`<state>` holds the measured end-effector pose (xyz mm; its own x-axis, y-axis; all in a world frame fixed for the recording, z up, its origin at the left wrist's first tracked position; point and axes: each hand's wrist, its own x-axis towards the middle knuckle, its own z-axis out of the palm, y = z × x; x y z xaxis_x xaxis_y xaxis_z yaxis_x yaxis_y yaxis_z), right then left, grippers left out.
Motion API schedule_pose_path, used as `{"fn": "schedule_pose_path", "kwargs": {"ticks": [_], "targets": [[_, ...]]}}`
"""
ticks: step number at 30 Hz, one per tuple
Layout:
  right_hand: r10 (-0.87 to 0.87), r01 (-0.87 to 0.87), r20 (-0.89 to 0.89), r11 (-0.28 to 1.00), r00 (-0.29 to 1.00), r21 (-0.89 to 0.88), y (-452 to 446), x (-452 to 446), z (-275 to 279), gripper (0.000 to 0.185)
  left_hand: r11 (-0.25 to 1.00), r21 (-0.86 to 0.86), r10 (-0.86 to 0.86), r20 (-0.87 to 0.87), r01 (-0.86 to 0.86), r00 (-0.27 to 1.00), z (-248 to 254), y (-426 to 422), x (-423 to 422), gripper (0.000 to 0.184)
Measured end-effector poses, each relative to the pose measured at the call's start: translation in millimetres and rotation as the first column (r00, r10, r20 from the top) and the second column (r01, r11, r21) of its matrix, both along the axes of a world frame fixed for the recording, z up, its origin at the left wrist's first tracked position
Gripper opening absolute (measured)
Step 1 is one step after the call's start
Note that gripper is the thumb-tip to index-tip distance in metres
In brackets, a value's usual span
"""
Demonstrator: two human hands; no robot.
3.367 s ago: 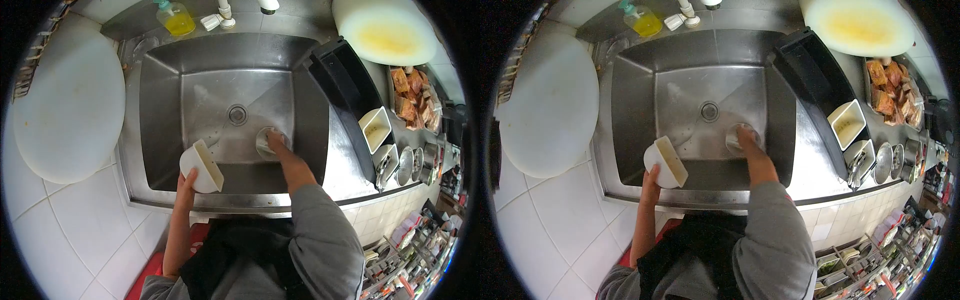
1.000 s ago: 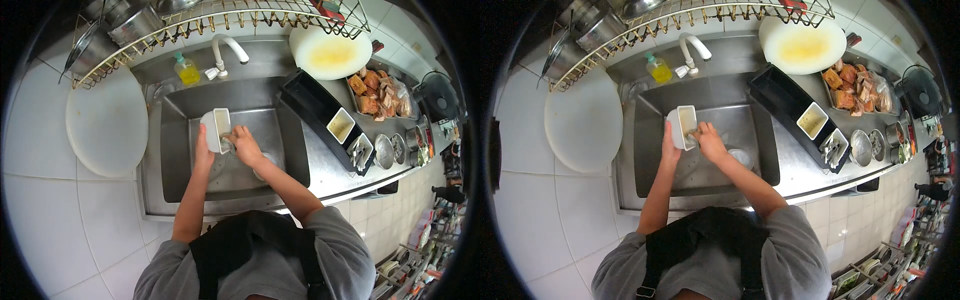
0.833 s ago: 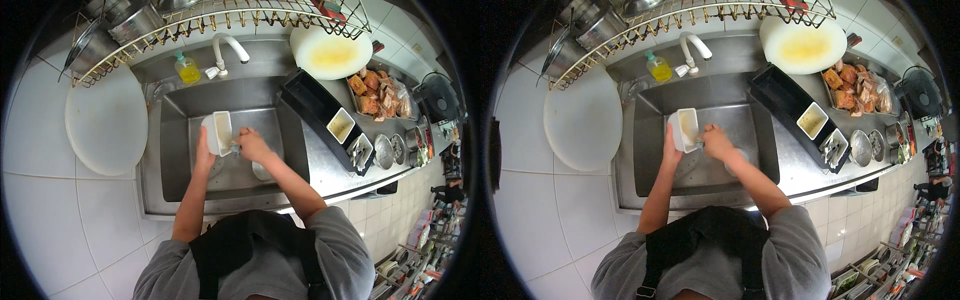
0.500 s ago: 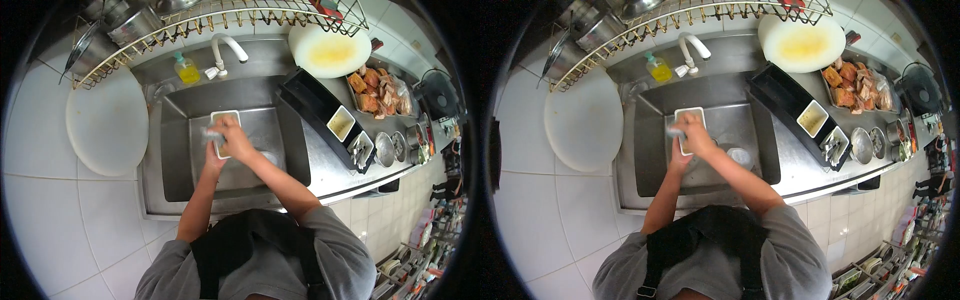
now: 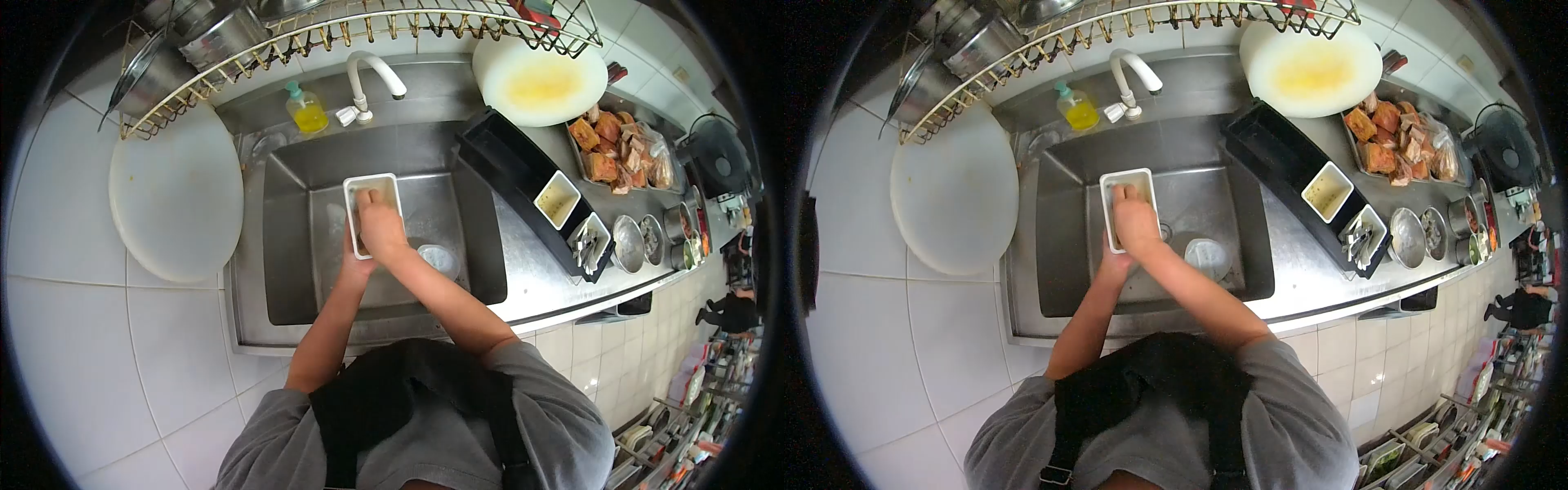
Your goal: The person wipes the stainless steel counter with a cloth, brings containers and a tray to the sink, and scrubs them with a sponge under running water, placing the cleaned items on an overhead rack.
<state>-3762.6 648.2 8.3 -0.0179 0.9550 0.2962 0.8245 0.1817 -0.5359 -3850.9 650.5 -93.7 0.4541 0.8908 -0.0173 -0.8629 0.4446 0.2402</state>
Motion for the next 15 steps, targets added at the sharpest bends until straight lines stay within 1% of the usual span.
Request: {"fn": "schedule_pose_path", "kwargs": {"ticks": [1,2,4,5,7,9,10,12,13,15], "targets": [[0.034,-0.034,0.025,0.999,0.999,0.018,-2.2,-1.0,-3.7,0.019,0.998,-0.058,0.002,-0.032,-0.004,0.999,-3.9,0.8,-3.6,0.044],[0.105,-0.102,0.027,0.991,0.994,-0.088,-5.9,-1.1,-7.3,0.017,0.993,-0.117,0.001,-0.063,-0.008,0.998,-7.7,0.8,-7.2,0.045],[0.245,-0.23,0.021,0.933,0.969,-0.277,-4.3,4.2,-5.3,0.015,0.999,-0.049,0.019,-0.094,-0.024,0.995,-8.1,11.6,-11.5,0.047],[0.269,-0.265,-0.023,0.925,0.963,-0.271,-4.1,5.7,-5.4,0.014,0.999,-0.02,0.032,-0.11,-0.034,0.993,-9.5,14.5,-14.5,0.049],[0.316,-0.336,-0.118,0.906,0.941,-0.258,-5.3,7.0,-5.6,0.013,1.0,-0.01,0.022,-0.066,-0.023,0.998,-2.1,21.9,-18.8,0.054],[0.404,-0.431,-0.153,0.87,0.902,-0.239,-4.1,11.3,-3.0,0.017,0.998,0.069,0.005,-0.12,0.003,0.993,10.3,30.2,-25.1,0.057],[0.448,-0.478,-0.17,0.848,0.877,-0.231,-5.0,13.4,-1.3,0.019,0.998,0.063,-0.008,-0.138,0.017,0.99,16.6,31.2,-25.1,0.058],[0.508,-0.512,-0.064,0.854,0.859,-0.095,-13.0,14.4,-0.1,0.019,0.998,0.048,-0.031,-0.175,0.04,0.984,26.0,30.8,-26.7,0.062],[0.528,-0.527,-0.007,0.849,0.85,-0.025,-15.2,16.6,1.3,0.02,0.999,0.021,-0.02,-0.214,0.025,0.977,29.7,31.6,-27.2,0.063],[0.604,-0.596,0.048,0.795,0.796,-0.115,-12.5,30.5,6.2,0.022,0.999,-0.034,-0.006,-0.293,-0.004,0.956,34.0,31.6,-29.2,0.065]]}}
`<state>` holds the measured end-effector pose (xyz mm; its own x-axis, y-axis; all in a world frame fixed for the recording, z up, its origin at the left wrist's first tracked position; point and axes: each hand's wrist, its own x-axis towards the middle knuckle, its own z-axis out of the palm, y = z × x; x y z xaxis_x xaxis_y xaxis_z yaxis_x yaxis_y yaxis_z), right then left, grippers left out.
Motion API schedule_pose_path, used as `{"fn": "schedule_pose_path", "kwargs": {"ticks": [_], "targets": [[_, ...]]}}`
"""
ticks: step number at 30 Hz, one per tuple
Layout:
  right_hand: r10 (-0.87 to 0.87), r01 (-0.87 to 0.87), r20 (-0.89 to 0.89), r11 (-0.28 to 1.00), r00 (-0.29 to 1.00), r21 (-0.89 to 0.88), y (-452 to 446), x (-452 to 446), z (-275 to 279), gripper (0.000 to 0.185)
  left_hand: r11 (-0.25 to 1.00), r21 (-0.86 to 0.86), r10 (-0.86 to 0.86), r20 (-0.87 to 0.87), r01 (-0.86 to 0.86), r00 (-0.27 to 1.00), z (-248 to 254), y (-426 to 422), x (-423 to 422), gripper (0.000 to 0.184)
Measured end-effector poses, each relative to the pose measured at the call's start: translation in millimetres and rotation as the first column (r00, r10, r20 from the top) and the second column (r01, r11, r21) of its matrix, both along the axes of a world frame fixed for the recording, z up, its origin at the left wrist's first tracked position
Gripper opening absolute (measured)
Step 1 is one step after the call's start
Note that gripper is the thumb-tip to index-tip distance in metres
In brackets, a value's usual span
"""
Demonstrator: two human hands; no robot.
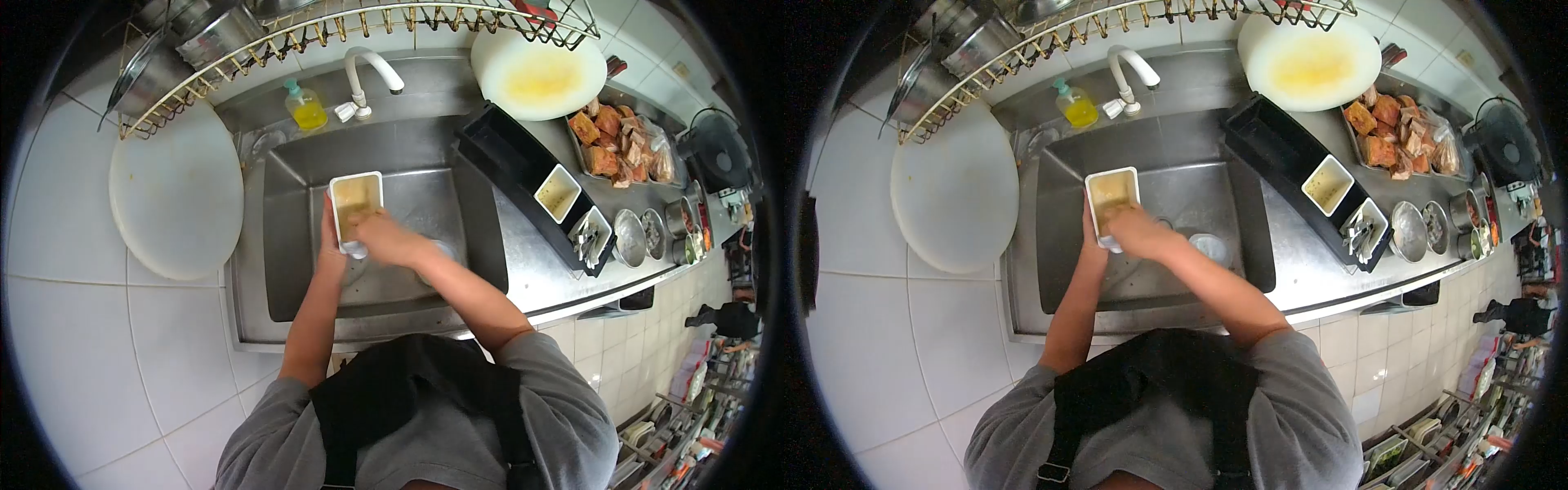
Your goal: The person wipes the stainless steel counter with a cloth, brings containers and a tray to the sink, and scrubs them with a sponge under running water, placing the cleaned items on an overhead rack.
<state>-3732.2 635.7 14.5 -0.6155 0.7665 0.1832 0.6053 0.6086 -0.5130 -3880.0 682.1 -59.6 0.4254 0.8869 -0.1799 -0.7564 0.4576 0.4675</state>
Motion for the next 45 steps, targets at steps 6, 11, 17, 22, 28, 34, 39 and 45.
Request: {"fn": "schedule_pose_path", "kwargs": {"ticks": [6,11,17,22,28,34,39,45], "targets": [[-0.333,0.337,-0.162,0.942,0.929,-0.002,15.5,2.1,47.3,0.024,0.996,0.088,0.02,0.104,-0.029,0.994,-15.0,4.9,-4.9,0.062],[-0.454,0.47,-0.245,0.882,0.856,0.009,7.4,-45.3,-0.4,0.017,0.997,-0.067,-0.006,0.379,0.034,0.925,-47.9,12.5,14.9,0.06],[-0.317,0.318,-0.031,0.939,0.948,0.134,-5.0,-18.1,-14.8,0.015,0.999,-0.002,0.04,-0.114,-0.041,0.993,-8.1,4.8,4.0,0.059],[-0.385,0.368,-0.009,0.874,0.923,0.316,36.5,6.0,-34.9,0.019,0.988,-0.157,0.011,0.031,-0.006,0.999,-9.2,-23.1,36.1,0.059],[-0.506,0.611,-0.364,0.737,0.782,0.289,34.4,25.2,-6.7,0.015,0.998,-0.061,0.023,-0.053,-0.027,0.998,-12.9,-20.1,31.3,0.059],[-0.412,0.527,-0.429,0.828,0.804,0.192,40.7,16.4,-6.3,0.025,0.993,-0.099,-0.054,0.046,0.058,0.997,1.5,-31.3,49.0,0.06],[-0.512,0.5,-0.031,0.822,0.858,0.272,42.2,16.2,-30.0,0.023,0.996,-0.086,0.024,-0.085,-0.032,0.996,-7.5,-23.9,43.4,0.06],[-0.291,0.293,0.035,0.946,0.956,-0.137,42.9,15.5,-44.6,0.026,0.994,-0.008,0.104,-0.224,-0.108,0.969,-9.1,-13.8,33.6,0.058]]}}
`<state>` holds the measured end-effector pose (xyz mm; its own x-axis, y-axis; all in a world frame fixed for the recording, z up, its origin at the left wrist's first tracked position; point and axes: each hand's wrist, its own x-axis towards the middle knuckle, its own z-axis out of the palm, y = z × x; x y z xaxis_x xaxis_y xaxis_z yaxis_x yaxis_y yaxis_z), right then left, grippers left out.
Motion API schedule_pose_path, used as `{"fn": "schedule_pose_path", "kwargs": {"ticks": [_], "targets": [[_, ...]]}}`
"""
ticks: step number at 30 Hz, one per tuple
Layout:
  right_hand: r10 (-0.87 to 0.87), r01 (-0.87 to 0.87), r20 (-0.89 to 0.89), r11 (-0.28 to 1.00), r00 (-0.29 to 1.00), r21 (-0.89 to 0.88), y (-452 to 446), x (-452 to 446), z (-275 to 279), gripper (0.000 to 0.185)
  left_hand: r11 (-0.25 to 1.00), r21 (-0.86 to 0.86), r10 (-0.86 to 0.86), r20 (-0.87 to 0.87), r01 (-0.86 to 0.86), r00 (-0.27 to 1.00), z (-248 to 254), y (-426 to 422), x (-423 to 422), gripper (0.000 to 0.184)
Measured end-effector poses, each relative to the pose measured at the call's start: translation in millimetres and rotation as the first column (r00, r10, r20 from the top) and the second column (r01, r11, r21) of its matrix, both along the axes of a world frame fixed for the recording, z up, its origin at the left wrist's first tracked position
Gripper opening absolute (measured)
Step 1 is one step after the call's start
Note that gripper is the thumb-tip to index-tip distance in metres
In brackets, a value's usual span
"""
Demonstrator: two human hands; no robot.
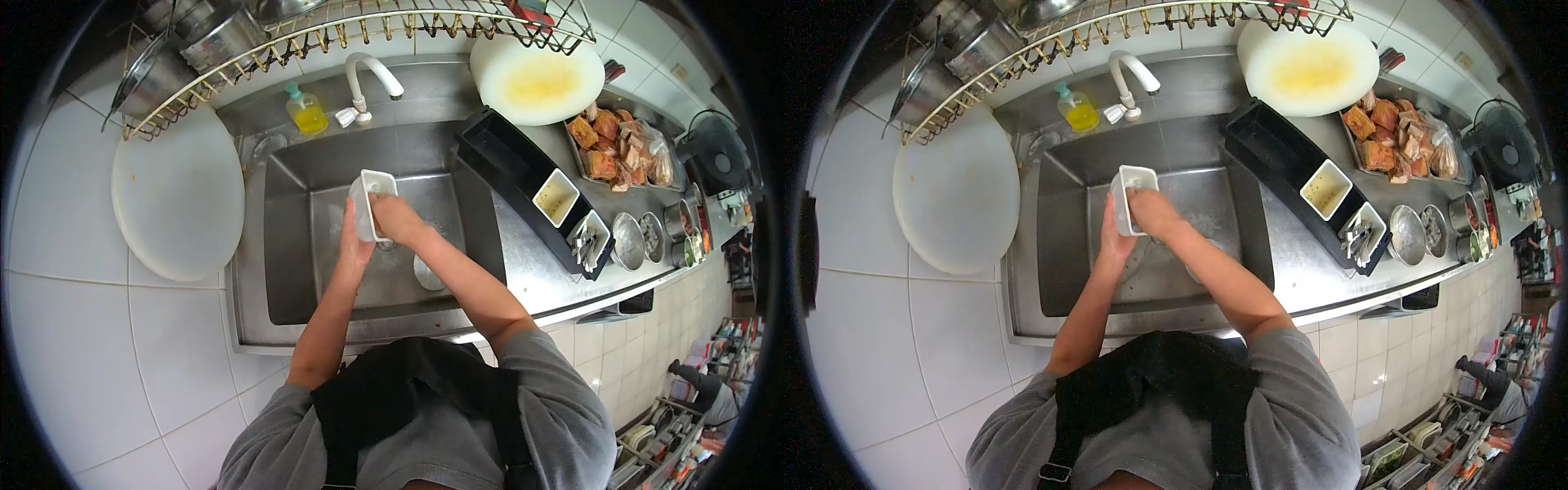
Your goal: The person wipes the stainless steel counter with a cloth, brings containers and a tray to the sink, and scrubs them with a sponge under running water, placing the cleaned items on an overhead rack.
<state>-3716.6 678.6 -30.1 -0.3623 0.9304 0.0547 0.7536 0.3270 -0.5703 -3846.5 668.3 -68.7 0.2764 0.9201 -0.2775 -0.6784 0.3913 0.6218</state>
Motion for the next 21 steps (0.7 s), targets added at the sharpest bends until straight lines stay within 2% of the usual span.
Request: {"fn": "schedule_pose_path", "kwargs": {"ticks": [2,5,8,11,12,15,16,17,18,19,21], "targets": [[0.068,-0.093,-0.147,0.982,0.987,-0.165,-8.7,-2.8,6.1,0.032,0.999,0.03,0.016,0.033,-0.017,0.999,-14.2,9.3,-11.0,0.057],[0.044,-0.098,-0.261,0.975,0.964,-0.198,-22.3,0.1,23.3,0.037,0.999,0.038,0.037,-0.107,-0.033,0.994,-4.8,12.9,-20.3,0.057],[0.12,-0.153,-0.369,0.986,0.921,-0.061,-29.0,1.8,-3.4,0.038,0.998,0.067,0.023,-0.179,-0.012,0.984,-11.8,13.4,-28.4,0.061],[0.27,-0.352,-0.32,0.906,0.908,-0.235,-29.6,35.5,22.2,0.04,0.992,0.07,0.103,-0.017,-0.102,0.995,-18.0,16.6,-45.5,0.061],[0.183,-0.241,-0.239,0.94,0.954,-0.242,-26.3,42.7,21.8,0.041,0.992,0.078,0.094,0.015,-0.094,0.995,-22.6,18.1,-55.5,0.062],[-0.062,0.061,-0.306,0.998,0.95,-0.011,-14.2,49.7,55.7,0.036,0.998,0.053,0.044,0.034,-0.046,0.998,-19.6,15.3,-49.2,0.062],[-0.066,0.102,-0.25,0.986,0.966,0.133,-13.6,43.7,52.1,0.034,0.998,0.046,0.05,-0.012,-0.049,0.999,-16.2,11.9,-38.5,0.061],[-0.08,0.133,-0.195,0.952,0.978,0.277,-11.3,31.2,44.4,0.033,0.999,0.038,0.034,0.025,-0.035,0.999,-12.5,7.9,-27.8,0.061],[-0.1,0.149,-0.138,0.896,0.985,0.419,-9.0,22.7,35.1,0.031,0.999,0.034,0.019,0.065,-0.022,0.998,-6.7,4.1,-16.3,0.061],[-0.072,0.089,-0.056,0.897,0.996,0.432,-11.0,17.7,20.7,0.03,1.0,0.026,0.007,0.104,-0.01,0.995,-6.7,1.1,-10.0,0.06],[-0.007,-0.044,0.111,0.891,0.994,0.451,-16.1,8.3,-6.0,0.029,1.0,0.001,0.002,0.043,-0.002,0.999,-12.0,4.7,-7.8,0.06]]}}
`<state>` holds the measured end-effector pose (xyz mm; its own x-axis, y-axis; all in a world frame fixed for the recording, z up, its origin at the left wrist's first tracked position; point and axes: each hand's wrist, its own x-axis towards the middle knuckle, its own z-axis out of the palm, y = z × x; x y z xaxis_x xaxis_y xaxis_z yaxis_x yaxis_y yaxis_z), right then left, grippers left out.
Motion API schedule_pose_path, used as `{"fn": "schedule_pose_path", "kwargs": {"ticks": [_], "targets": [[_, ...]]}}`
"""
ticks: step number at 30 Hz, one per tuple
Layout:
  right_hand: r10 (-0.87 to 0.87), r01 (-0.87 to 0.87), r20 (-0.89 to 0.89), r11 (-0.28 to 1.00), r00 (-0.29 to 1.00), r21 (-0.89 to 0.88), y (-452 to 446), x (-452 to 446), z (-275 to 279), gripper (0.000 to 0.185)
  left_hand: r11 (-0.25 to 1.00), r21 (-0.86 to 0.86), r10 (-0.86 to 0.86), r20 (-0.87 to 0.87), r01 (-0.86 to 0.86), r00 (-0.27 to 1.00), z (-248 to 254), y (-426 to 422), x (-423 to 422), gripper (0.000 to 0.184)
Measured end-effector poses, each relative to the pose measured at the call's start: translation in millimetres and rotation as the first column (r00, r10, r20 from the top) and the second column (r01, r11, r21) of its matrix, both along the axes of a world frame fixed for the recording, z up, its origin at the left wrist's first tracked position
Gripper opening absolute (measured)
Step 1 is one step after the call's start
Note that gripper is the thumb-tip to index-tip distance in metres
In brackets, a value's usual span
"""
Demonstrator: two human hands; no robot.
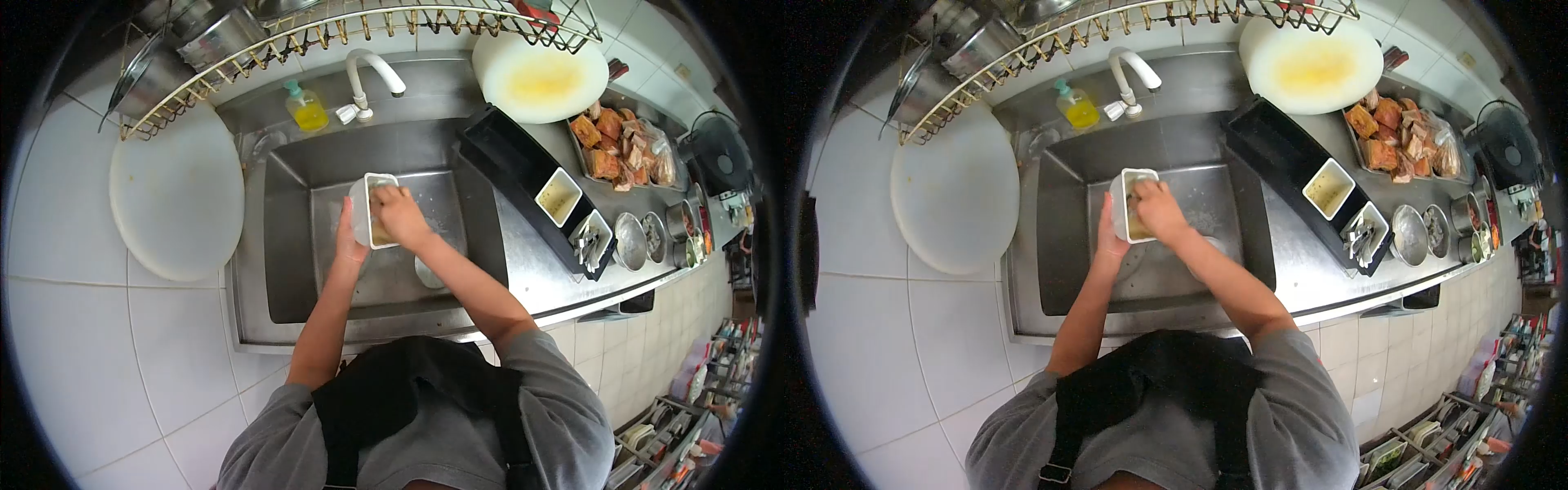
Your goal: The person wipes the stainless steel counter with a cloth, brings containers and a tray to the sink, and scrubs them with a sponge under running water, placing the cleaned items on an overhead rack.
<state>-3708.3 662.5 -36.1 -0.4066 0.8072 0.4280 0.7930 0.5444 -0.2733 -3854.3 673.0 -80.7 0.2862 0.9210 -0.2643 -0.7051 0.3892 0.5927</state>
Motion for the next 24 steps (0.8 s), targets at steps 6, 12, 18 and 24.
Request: {"fn": "schedule_pose_path", "kwargs": {"ticks": [6,12,18,24], "targets": [[-0.124,-0.348,-0.574,0.686,0.81,-0.639,-11.8,6.0,11.2,0.042,1.0,0.014,-0.011,0.122,0.009,0.992,-13.1,5.0,-21.7,0.056],[-0.038,-0.339,-0.617,0.808,0.786,-0.482,-23.9,4.2,26.1,0.054,0.988,-0.151,0.006,0.126,0.013,0.992,-12.9,-7.3,-16.8,0.054],[-0.411,-0.435,-0.806,0.688,0.426,-0.581,3.8,48.2,-3.9,0.046,0.999,0.023,0.034,-0.112,-0.032,0.993,14.9,-5.0,-25.0,0.051],[-0.372,0.153,-0.649,0.917,0.664,-0.369,8.3,39.5,27.4,0.037,0.921,0.275,0.39,-0.616,-0.277,0.684,27.9,-2.6,-11.4,0.041]]}}
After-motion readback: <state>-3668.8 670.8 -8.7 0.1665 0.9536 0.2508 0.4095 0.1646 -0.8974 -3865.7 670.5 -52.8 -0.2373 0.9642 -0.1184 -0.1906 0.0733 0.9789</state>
